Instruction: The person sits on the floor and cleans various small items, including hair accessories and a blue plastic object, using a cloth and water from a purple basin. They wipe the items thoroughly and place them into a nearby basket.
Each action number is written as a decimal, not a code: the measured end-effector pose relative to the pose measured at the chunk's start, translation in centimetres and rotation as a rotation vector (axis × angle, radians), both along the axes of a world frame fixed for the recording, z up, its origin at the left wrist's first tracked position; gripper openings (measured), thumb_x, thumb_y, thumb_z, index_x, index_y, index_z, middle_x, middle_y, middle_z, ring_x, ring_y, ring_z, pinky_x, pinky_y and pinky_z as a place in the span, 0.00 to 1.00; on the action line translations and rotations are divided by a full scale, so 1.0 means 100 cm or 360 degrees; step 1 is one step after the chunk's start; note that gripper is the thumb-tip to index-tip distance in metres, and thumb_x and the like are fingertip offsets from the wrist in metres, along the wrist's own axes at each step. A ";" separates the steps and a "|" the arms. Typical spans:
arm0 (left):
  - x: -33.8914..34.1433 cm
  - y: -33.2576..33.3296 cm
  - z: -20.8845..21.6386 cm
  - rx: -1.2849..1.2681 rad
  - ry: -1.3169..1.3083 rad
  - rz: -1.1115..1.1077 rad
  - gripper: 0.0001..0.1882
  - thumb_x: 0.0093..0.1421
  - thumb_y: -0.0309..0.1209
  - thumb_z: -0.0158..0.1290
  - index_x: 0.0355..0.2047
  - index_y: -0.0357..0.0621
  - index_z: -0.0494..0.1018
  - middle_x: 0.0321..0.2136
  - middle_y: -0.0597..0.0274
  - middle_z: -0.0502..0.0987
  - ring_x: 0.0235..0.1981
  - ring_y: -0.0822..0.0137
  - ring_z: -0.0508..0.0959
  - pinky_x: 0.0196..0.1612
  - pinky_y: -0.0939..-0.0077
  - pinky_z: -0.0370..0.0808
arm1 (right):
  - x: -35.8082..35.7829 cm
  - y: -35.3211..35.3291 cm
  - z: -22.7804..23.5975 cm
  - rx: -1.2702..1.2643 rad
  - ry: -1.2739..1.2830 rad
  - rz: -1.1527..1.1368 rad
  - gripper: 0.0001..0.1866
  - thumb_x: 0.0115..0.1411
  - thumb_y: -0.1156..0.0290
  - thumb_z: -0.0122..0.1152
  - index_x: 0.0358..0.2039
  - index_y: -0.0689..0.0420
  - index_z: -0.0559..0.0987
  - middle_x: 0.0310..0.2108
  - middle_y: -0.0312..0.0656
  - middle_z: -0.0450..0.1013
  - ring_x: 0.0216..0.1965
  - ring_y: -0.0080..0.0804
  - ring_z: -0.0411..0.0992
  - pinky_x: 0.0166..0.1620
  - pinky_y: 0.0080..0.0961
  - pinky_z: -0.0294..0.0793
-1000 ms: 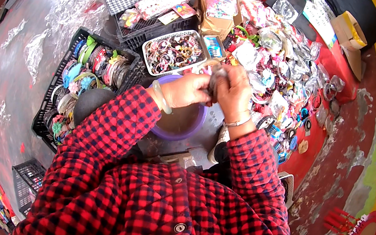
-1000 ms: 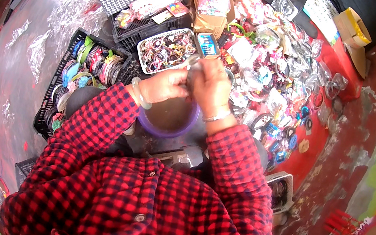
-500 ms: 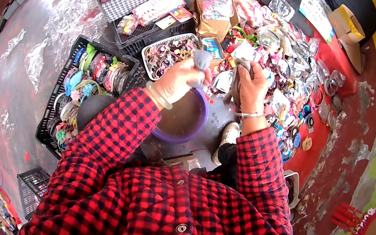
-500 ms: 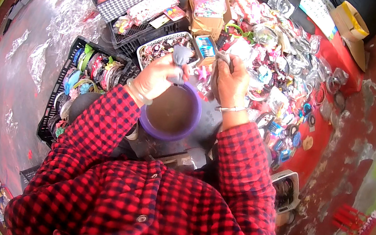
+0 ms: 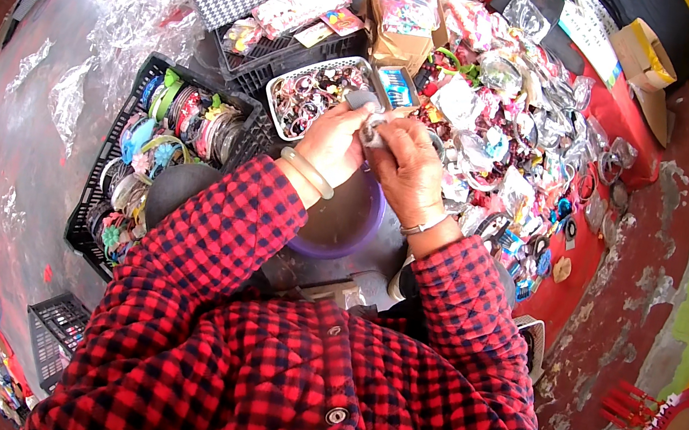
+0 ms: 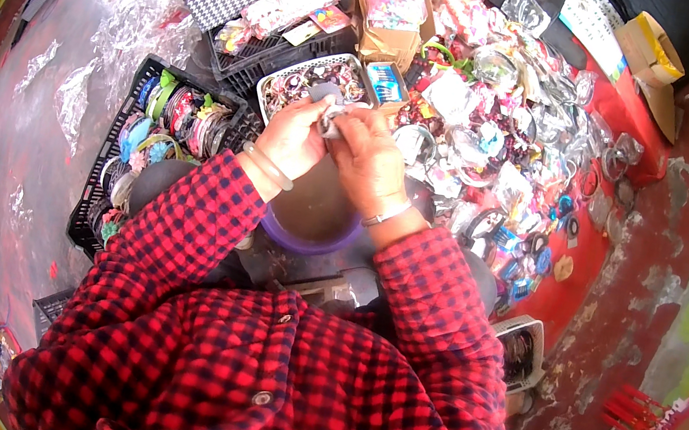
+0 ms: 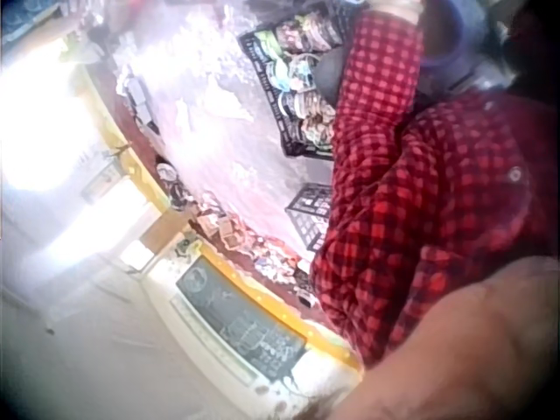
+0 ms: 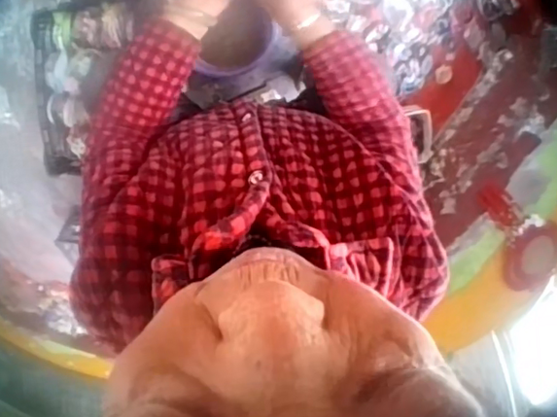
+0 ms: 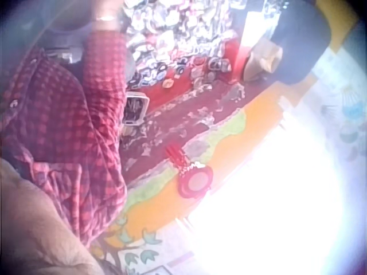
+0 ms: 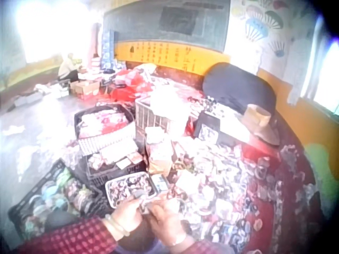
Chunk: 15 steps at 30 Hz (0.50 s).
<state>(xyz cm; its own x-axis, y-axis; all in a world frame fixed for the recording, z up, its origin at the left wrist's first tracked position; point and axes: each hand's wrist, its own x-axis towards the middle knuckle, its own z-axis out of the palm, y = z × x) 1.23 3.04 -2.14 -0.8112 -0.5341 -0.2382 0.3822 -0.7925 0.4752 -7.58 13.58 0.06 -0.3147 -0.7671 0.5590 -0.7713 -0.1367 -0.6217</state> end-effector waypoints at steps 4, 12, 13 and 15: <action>-0.001 -0.002 0.013 -0.0010 -0.0048 -0.0021 0.08 0.62 0.29 0.40 0.38 0.38 0.65 0.38 0.50 0.72 0.38 0.62 0.74 0.43 0.68 0.72 | 0.006 0.001 -0.001 0.0088 0.0031 -0.0019 0.14 0.43 0.80 0.59 0.34 0.58 0.75 0.36 0.46 0.68 0.34 0.46 0.71 0.36 0.32 0.72; 0.006 -0.030 0.022 -0.0121 0.0290 0.0201 0.12 0.63 0.30 0.39 0.41 0.31 0.65 0.42 0.44 0.70 0.47 0.54 0.70 0.54 0.62 0.66 | -0.001 0.004 -0.016 0.0250 -0.0229 -0.0110 0.09 0.46 0.78 0.58 0.30 0.58 0.76 0.28 0.46 0.70 0.31 0.45 0.71 0.33 0.31 0.71; 0.005 -0.029 0.020 -0.0108 0.0266 0.0221 0.12 0.63 0.30 0.40 0.41 0.32 0.65 0.42 0.44 0.70 0.47 0.54 0.70 0.54 0.62 0.66 | -0.004 0.003 -0.008 0.0213 -0.0263 -0.0100 0.08 0.46 0.77 0.58 0.30 0.59 0.76 0.27 0.46 0.70 0.30 0.44 0.71 0.33 0.30 0.71; 0.004 -0.020 0.022 -0.0121 0.0174 0.0232 0.13 0.62 0.31 0.42 0.41 0.32 0.63 0.39 0.50 0.71 0.45 0.59 0.71 0.53 0.65 0.66 | -0.004 0.005 0.010 0.0015 -0.0338 -0.0235 0.08 0.48 0.76 0.59 0.31 0.59 0.76 0.27 0.46 0.71 0.28 0.39 0.71 0.33 0.28 0.70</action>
